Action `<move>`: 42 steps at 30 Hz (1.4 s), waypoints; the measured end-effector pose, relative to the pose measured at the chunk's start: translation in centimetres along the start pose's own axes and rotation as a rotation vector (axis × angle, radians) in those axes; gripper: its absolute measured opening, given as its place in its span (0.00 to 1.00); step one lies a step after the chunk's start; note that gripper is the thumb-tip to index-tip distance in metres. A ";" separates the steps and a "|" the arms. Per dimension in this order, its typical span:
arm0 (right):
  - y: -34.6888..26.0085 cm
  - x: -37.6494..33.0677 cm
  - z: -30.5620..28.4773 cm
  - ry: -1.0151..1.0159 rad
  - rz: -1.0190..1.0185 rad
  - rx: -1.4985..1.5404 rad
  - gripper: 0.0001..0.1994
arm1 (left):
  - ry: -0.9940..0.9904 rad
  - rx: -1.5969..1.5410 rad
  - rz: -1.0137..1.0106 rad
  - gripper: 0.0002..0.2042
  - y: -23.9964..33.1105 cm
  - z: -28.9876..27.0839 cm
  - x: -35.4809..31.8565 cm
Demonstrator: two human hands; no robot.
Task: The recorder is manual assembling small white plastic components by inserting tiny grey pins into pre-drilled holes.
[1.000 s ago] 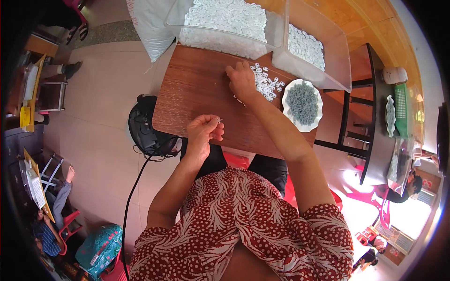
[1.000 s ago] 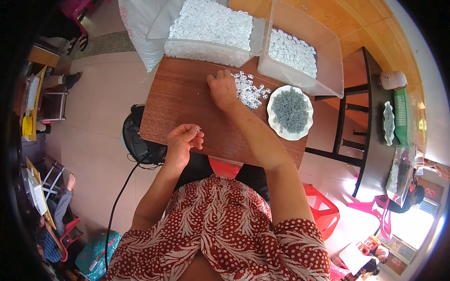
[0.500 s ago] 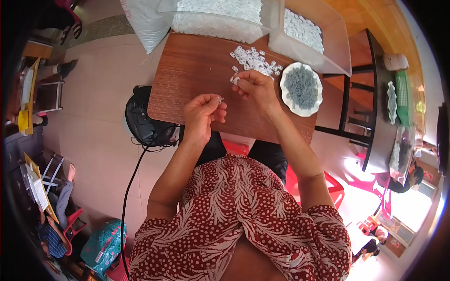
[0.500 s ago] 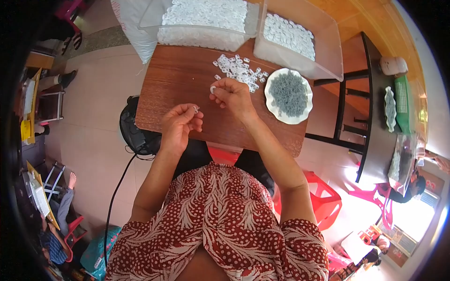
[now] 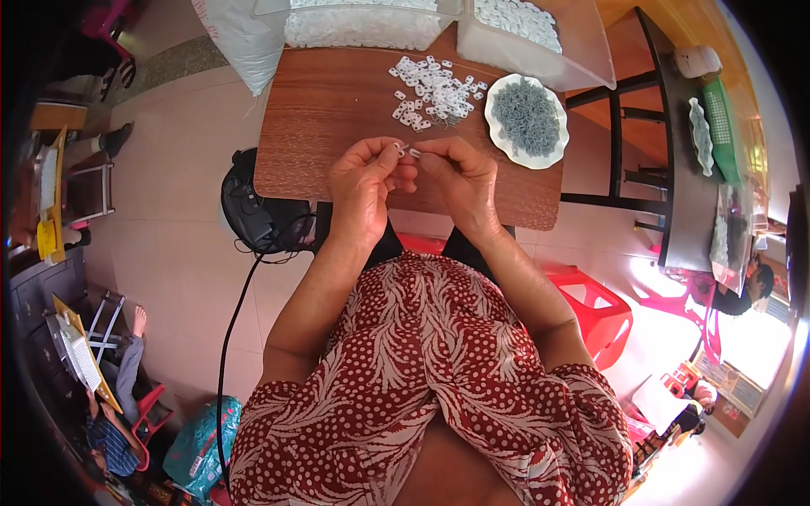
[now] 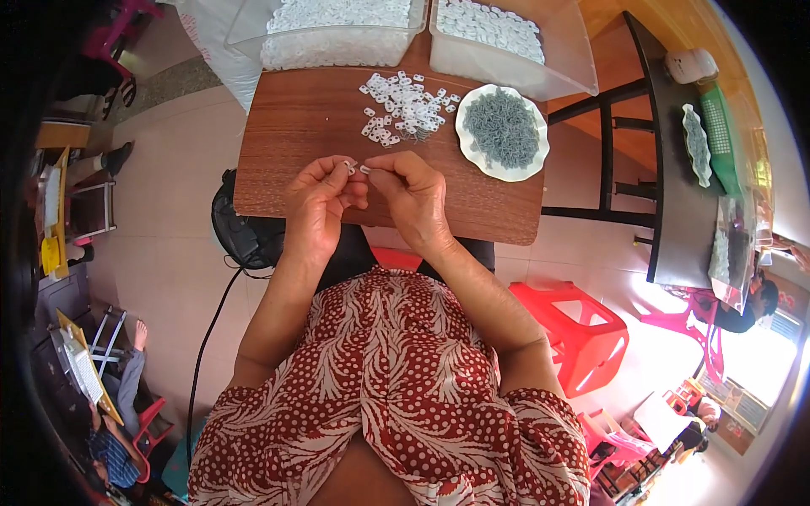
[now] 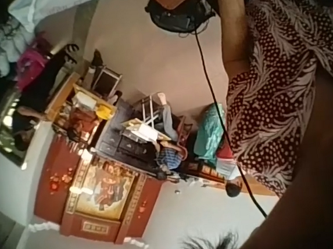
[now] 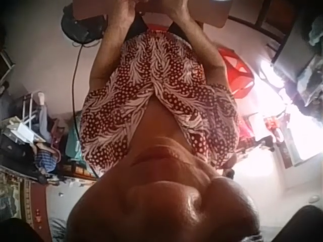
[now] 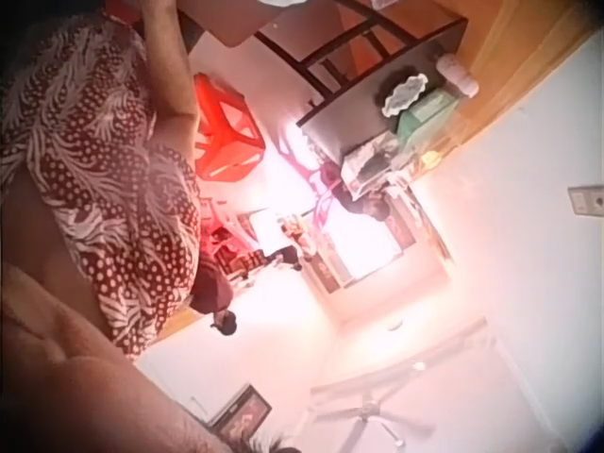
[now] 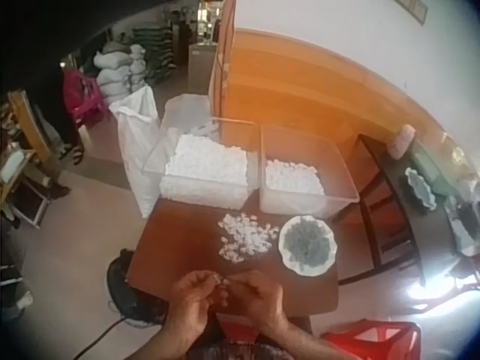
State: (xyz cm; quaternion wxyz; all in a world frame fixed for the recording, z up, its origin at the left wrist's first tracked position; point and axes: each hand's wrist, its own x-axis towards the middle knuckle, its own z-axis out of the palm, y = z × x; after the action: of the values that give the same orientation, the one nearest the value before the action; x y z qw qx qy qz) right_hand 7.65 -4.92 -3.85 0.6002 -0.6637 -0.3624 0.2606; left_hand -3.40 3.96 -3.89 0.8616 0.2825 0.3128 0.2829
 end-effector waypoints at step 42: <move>-1.7 -1.3 -1.3 0.042 0.478 0.410 0.07 | 0.055 0.241 0.079 0.03 -1.1 0.7 -2.8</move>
State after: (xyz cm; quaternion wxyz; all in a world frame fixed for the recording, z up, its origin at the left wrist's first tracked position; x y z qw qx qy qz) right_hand 7.57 -6.68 -2.12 0.6505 -0.6005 -0.1237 0.4482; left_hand -4.33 1.15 -3.09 0.8008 0.3881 0.3566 0.2846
